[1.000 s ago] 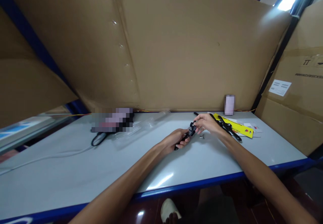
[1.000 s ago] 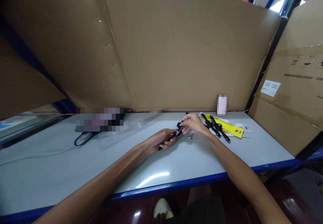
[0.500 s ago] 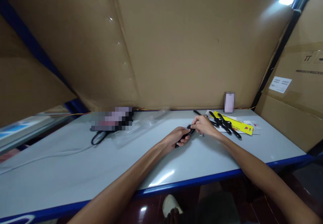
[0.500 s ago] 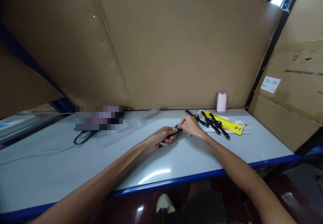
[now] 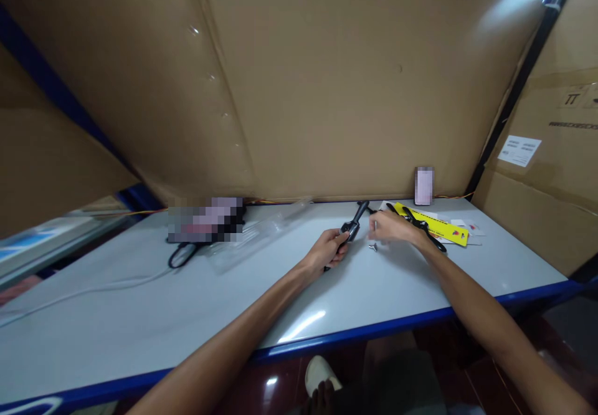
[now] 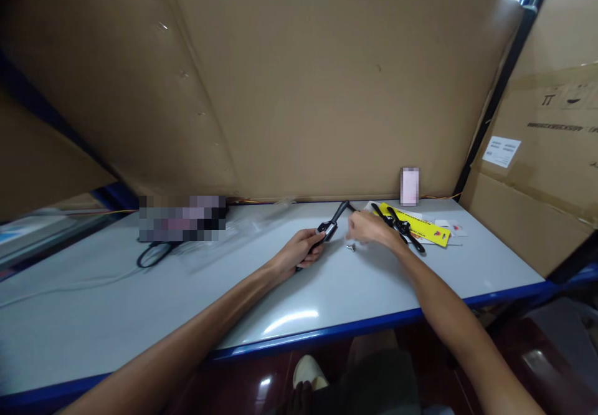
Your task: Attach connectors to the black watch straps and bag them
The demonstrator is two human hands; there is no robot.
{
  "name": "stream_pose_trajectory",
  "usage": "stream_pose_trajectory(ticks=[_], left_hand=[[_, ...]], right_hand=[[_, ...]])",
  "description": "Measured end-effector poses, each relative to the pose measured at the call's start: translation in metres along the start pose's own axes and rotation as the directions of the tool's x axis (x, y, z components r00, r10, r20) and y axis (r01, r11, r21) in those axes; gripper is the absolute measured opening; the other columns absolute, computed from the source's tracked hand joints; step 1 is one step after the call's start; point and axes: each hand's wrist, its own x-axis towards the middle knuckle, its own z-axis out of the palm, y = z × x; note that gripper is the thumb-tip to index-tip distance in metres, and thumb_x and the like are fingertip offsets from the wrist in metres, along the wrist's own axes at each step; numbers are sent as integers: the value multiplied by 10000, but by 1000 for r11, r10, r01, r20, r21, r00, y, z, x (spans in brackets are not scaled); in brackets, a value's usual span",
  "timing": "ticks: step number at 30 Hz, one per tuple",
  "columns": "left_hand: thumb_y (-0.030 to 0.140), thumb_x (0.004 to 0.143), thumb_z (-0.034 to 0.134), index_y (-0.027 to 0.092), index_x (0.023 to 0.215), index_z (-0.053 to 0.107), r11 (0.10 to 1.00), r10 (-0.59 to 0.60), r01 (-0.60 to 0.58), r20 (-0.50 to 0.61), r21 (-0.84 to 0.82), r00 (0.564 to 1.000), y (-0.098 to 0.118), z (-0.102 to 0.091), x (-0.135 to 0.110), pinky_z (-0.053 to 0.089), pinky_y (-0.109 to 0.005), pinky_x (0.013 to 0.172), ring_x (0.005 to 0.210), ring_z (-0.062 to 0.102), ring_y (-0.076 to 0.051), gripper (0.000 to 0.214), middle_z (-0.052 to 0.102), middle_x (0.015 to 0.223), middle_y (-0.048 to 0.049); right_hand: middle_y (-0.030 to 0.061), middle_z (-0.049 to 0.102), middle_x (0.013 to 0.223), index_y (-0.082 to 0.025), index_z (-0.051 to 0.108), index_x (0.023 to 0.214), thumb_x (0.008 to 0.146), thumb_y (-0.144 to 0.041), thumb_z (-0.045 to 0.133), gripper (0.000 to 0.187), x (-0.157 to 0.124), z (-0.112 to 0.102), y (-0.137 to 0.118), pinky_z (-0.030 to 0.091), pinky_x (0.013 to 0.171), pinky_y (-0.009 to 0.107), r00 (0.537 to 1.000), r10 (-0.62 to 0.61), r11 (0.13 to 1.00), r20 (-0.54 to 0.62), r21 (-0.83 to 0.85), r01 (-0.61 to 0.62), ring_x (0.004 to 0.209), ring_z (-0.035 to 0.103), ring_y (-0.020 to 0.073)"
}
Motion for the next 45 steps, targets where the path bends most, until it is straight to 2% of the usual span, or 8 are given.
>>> stream_pose_trajectory(ticks=[3, 7, 13, 18, 23, 28, 38, 45], left_hand=[[372, 880, 675, 208, 792, 441, 1000, 6, -6, 7, -10, 1000, 0, -1, 0, 112, -160, 364, 384, 252, -33, 299, 392, 541, 90], [395, 891, 660, 207, 797, 439, 1000, 6, -6, 20, -14, 1000, -1, -1, 2, 126, -161, 359, 388, 259, -37, 305, 406, 552, 86], [369, 909, 636, 207, 799, 432, 1000, -6, 6, 26, 13, 1000, 0, -1, 1, 121, -162, 368, 393, 259, -35, 282, 406, 563, 86], [348, 914, 612, 207, 791, 423, 1000, -12, 12, 30, 29, 999, 2, -1, 0, 123, -168, 370, 400, 254, -34, 266, 399, 569, 85], [345, 904, 613, 198, 830, 455, 999, -22, 19, 58, 45, 998, 4, 0, -2, 115, -172, 375, 405, 262, -36, 228, 411, 585, 81], [351, 889, 624, 208, 784, 426, 997, -24, 19, 73, 69, 997, 2, -1, -1, 124, -174, 372, 400, 273, -37, 265, 419, 584, 75], [360, 902, 593, 213, 769, 415, 995, -36, 26, 99, 96, 994, -1, -3, 3, 116, -184, 380, 404, 262, -39, 266, 403, 584, 77], [345, 898, 589, 211, 756, 416, 997, -34, 27, 106, 66, 994, 1, -1, 3, 102, -191, 391, 400, 248, -35, 260, 385, 572, 80]], right_hand=[[13, 655, 594, -166, 732, 829, 736, -330, 824, 209, -1, 4, 3, 382, 555, 245, 987, -27, 998, 158, -59, 37, 548, 598, 158], [-1, 641, 565, -156, 718, 763, 770, -192, 734, 40, 0, 12, -1, 401, 508, 219, 976, -100, 995, 196, -11, 104, 501, 578, 129], [-33, 598, 504, -143, 692, 709, 724, -94, 644, 70, 0, 12, 0, 443, 482, 193, 955, -111, 993, 274, 76, 93, 455, 569, 109], [-36, 616, 546, -140, 715, 736, 731, -137, 638, 78, -1, -1, 10, 469, 498, 194, 906, -210, 943, 368, 321, 88, 489, 585, 105], [-12, 676, 697, -146, 712, 793, 755, -163, 667, 61, 4, -1, 6, 483, 533, 205, 962, -269, 775, 40, 602, 192, 603, 610, 115], [7, 722, 746, -158, 728, 790, 813, -137, 702, 41, 11, 22, -12, 481, 712, 240, 903, -187, 847, -387, 402, 347, 723, 648, 130], [25, 729, 847, -174, 731, 830, 861, -122, 724, 61, 10, 41, -21, 439, 738, 264, 827, -248, 898, -505, 200, 392, 778, 634, 152], [52, 678, 892, -177, 695, 844, 920, -100, 646, 119, 8, 47, -20, 413, 785, 291, 731, -454, 877, -509, -112, 467, 900, 601, 195]])
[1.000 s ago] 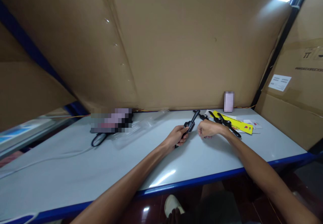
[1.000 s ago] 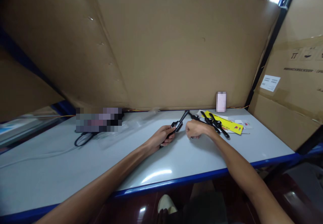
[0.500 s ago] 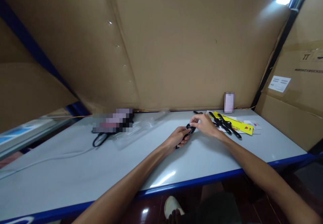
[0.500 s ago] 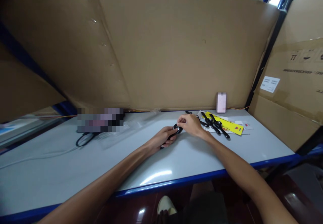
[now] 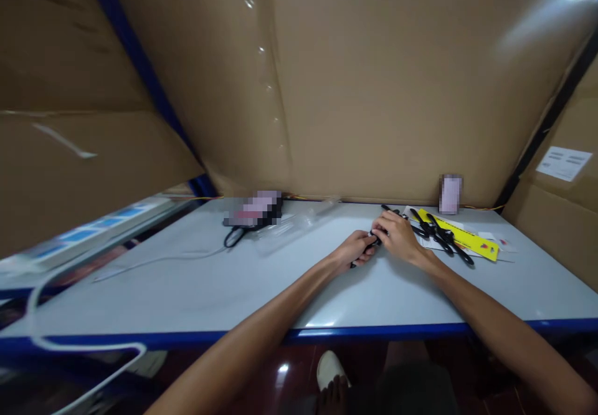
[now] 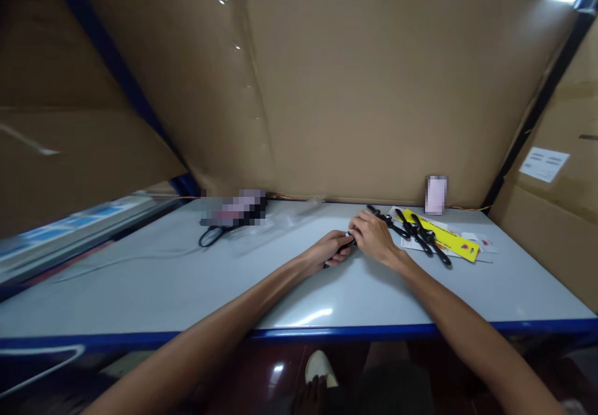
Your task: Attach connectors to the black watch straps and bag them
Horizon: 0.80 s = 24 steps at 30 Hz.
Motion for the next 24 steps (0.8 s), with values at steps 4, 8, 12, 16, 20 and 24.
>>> stream_pose_trajectory(ticks=[4, 8, 12, 16, 20, 24], left_hand=[[321, 914, 563, 214, 792, 417, 1000, -9, 9, -12, 2, 1000, 1, 1, 1, 100, -189, 396, 396, 252, -38, 218, 387, 570, 85], [299, 904, 572, 217, 835, 421, 1000, -7, 7, -5, 9, 1000, 1, 0, 1, 105, -183, 401, 398, 263, -40, 185, 381, 575, 92], [278, 899, 562, 210, 835, 435, 1000, -7, 7, 24, 22, 1000, 1, -1, 1, 104, -188, 404, 400, 262, -38, 157, 386, 587, 85], [291, 891, 578, 210, 839, 436, 999, -23, 22, 31, 35, 999, 2, -2, -1, 102, -189, 403, 405, 265, -38, 171, 394, 600, 83], [281, 887, 571, 210, 885, 446, 999, -24, 23, 23, 43, 999, 5, -1, -6, 90, -185, 403, 409, 257, -38, 144, 384, 608, 88], [273, 880, 565, 214, 907, 447, 998, -21, 19, 22, 56, 1000, 6, 0, -8, 98, -173, 397, 409, 249, -38, 135, 388, 612, 89]], right_hand=[[50, 657, 885, -182, 692, 855, 927, -84, 603, 151, -1, 1, 4, 393, 754, 288, 999, -34, 999, 22, -31, 34, 871, 585, 192], [60, 647, 887, -181, 708, 881, 960, -101, 552, 193, 0, -4, 4, 368, 722, 286, 993, -56, 993, 101, -99, 66, 848, 576, 187], [78, 637, 886, -172, 719, 865, 969, -105, 523, 231, 0, -8, -2, 354, 702, 293, 982, -69, 982, 178, -162, 98, 849, 566, 195], [58, 636, 865, -168, 714, 856, 942, -67, 531, 226, -1, -4, -3, 360, 706, 284, 989, -11, 997, 148, -77, 23, 796, 561, 174], [44, 645, 853, -158, 713, 860, 925, -75, 576, 173, -1, -2, -1, 366, 710, 269, 993, 50, 999, 107, 8, -51, 771, 565, 160], [50, 650, 861, -157, 732, 864, 941, -105, 585, 174, -2, -3, 0, 362, 708, 272, 989, -5, 1000, 149, 2, 5, 781, 571, 164]])
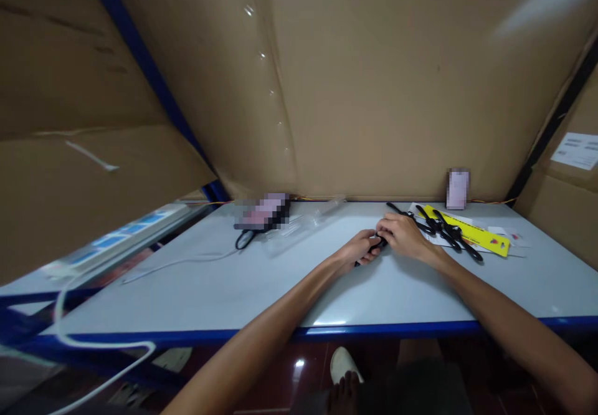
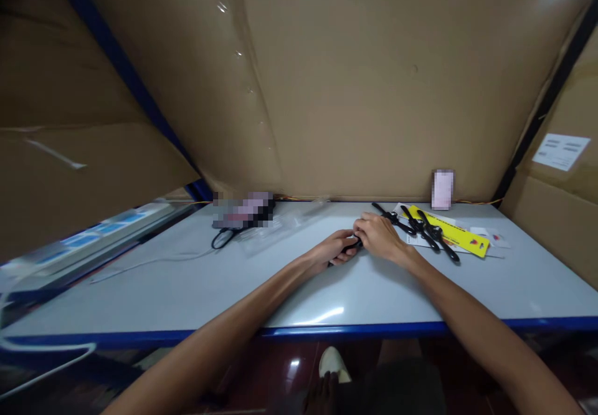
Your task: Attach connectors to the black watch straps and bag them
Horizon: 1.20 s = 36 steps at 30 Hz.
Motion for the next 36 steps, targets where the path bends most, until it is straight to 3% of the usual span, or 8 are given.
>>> stream_pose_trajectory(ticks=[6, 12, 18, 21, 25, 30, 36], left_hand=[[288, 866, 564, 205, 884, 462, 999, -32, 32, 2, 26, 999, -4, -3, 4, 91, -166, 391, 408, 246, -37, 132, 395, 609, 83], [351, 832, 626, 208, 840, 446, 1000, -22, 22, -10, 5, 1000, -8, -7, 6, 73, -160, 387, 409, 232, -32, 230, 386, 596, 88], [367, 811, 669, 204, 838, 462, 1000, -15, 15, -1, 8, 1000, -7, -5, 6, 61, -164, 395, 416, 222, -29, 265, 375, 600, 93], [365, 816, 651, 207, 843, 453, 1000, -21, 21, -14, 12, 1000, -6, -4, 6, 69, -164, 396, 417, 220, -30, 254, 380, 602, 92], [373, 829, 639, 208, 886, 465, 998, -47, 47, -7, 51, 999, -4, -3, 4, 76, -161, 399, 420, 218, -32, 247, 380, 598, 95], [386, 853, 624, 200, 966, 489, 997, -69, 70, -18, 45, 997, -1, -1, 0, 86, -155, 397, 419, 223, -32, 256, 386, 604, 96], [371, 845, 637, 208, 915, 466, 996, -84, 84, -6, 10, 996, -1, -4, 2, 78, -156, 390, 409, 223, -31, 246, 399, 600, 92]], right_hand=[[55, 683, 918, -149, 718, 911, 951, -119, 611, 119, 2, 1, -5, 395, 754, 264, 997, 72, 997, 20, 9, -73, 838, 602, 163], [109, 678, 1013, -143, 691, 978, 990, -116, 516, 177, 2, 2, -17, 422, 768, 301, 997, 40, 976, 70, -217, -24, 951, 605, 218], [135, 674, 1076, -136, 669, 1044, 966, -84, 514, 181, 2, -1, -22, 435, 710, 310, 993, 34, 955, 109, -297, 0, 999, 604, 251], [129, 694, 1076, -139, 689, 1030, 958, -91, 522, 188, 2, -4, -23, 432, 721, 303, 992, 36, 963, 121, -270, -2, 976, 617, 239], [90, 744, 1020, -159, 729, 1005, 948, -125, 557, 184, 4, -3, -23, 419, 748, 276, 980, 190, 978, 55, -99, -184, 889, 654, 197], [46, 768, 849, -184, 774, 967, 910, -150, 614, 174, 7, -3, -24, 401, 686, 247, 925, 371, 926, 79, 44, -375, 796, 672, 175], [76, 749, 986, -191, 770, 962, 955, -229, 603, 172, 4, -10, -22, 407, 734, 270, 968, 250, 964, 24, -103, -246, 878, 661, 193]])
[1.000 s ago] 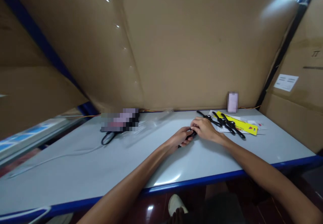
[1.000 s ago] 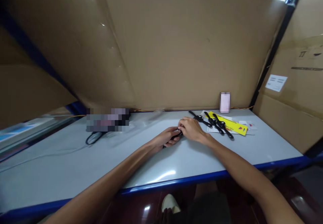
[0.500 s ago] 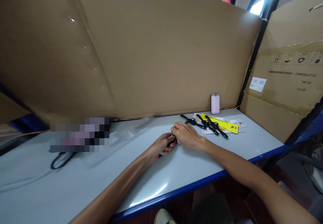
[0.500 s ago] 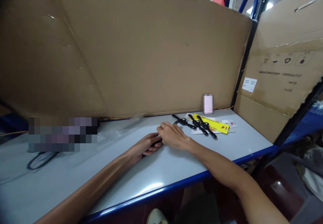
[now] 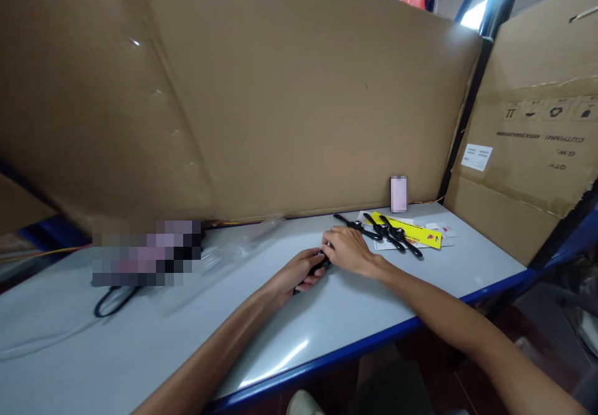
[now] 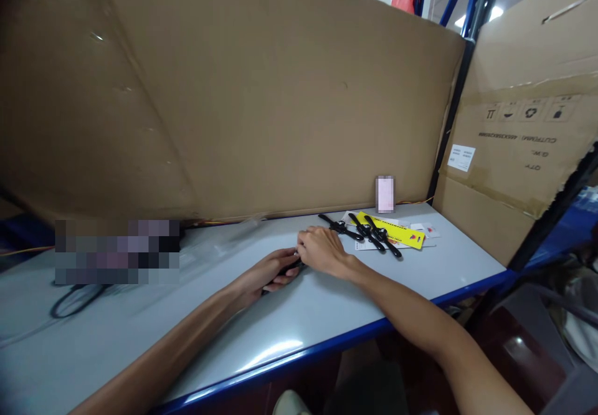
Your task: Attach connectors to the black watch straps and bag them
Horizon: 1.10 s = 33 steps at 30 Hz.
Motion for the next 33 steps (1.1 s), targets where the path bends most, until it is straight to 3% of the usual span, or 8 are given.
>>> stream_pose_trajectory(ticks=[5, 7, 13, 22, 27, 33], left_hand=[[355, 837, 630, 212, 877, 443, 1000, -8, 7, -12, -22, 1000, 1, -1, 0, 80, -151, 387, 410, 223, -28, 239, 403, 595, 89], [350, 841, 618, 208, 892, 450, 1000, -11, 11, -16, -21, 1000, 1, -1, 0, 80, -149, 386, 412, 224, -29, 226, 414, 600, 86], [304, 859, 579, 202, 948, 469, 1000, -23, 23, -13, 11, 1000, 1, 2, 0, 89, -149, 382, 414, 229, -36, 174, 415, 593, 83], [316, 885, 557, 193, 1021, 501, 999, -11, 11, 0, 50, 1000, 1, 2, -2, 90, -142, 378, 409, 234, -36, 191, 405, 603, 85], [311, 889, 557, 196, 1039, 495, 1000, -16, 16, -22, 7, 1000, 0, 0, 0, 91, -144, 376, 399, 243, -41, 199, 425, 596, 81], [291, 880, 573, 188, 1060, 501, 999, -10, 10, -7, -36, 1000, -2, -2, 1, 90, -150, 382, 400, 246, -40, 219, 425, 601, 81]], right_hand=[[47, 723, 1022, -218, 761, 1088, 929, -230, 669, 184, 1, -4, 17, 380, 727, 259, 985, -163, 984, 46, 75, 160, 870, 627, 168], [40, 717, 1002, -216, 770, 1045, 924, -241, 694, 146, 2, -4, 23, 363, 715, 256, 980, -192, 978, 55, 93, 186, 852, 615, 159], [51, 724, 916, -171, 752, 870, 944, -271, 677, 146, 1, -6, 17, 323, 670, 264, 993, -116, 992, 17, 44, 115, 783, 598, 154], [71, 773, 922, -182, 771, 875, 938, -237, 605, 186, 1, -1, 7, 340, 665, 269, 998, 43, 999, 55, -11, -42, 791, 651, 179], [27, 752, 886, -213, 770, 1093, 940, -294, 662, 204, 2, -9, 14, 345, 697, 253, 998, -56, 994, 40, 96, 52, 807, 631, 163], [4, 731, 885, -242, 791, 1073, 882, -241, 715, 206, 8, -15, 30, 312, 664, 246, 977, -165, 981, 138, 123, 149, 817, 604, 157]])
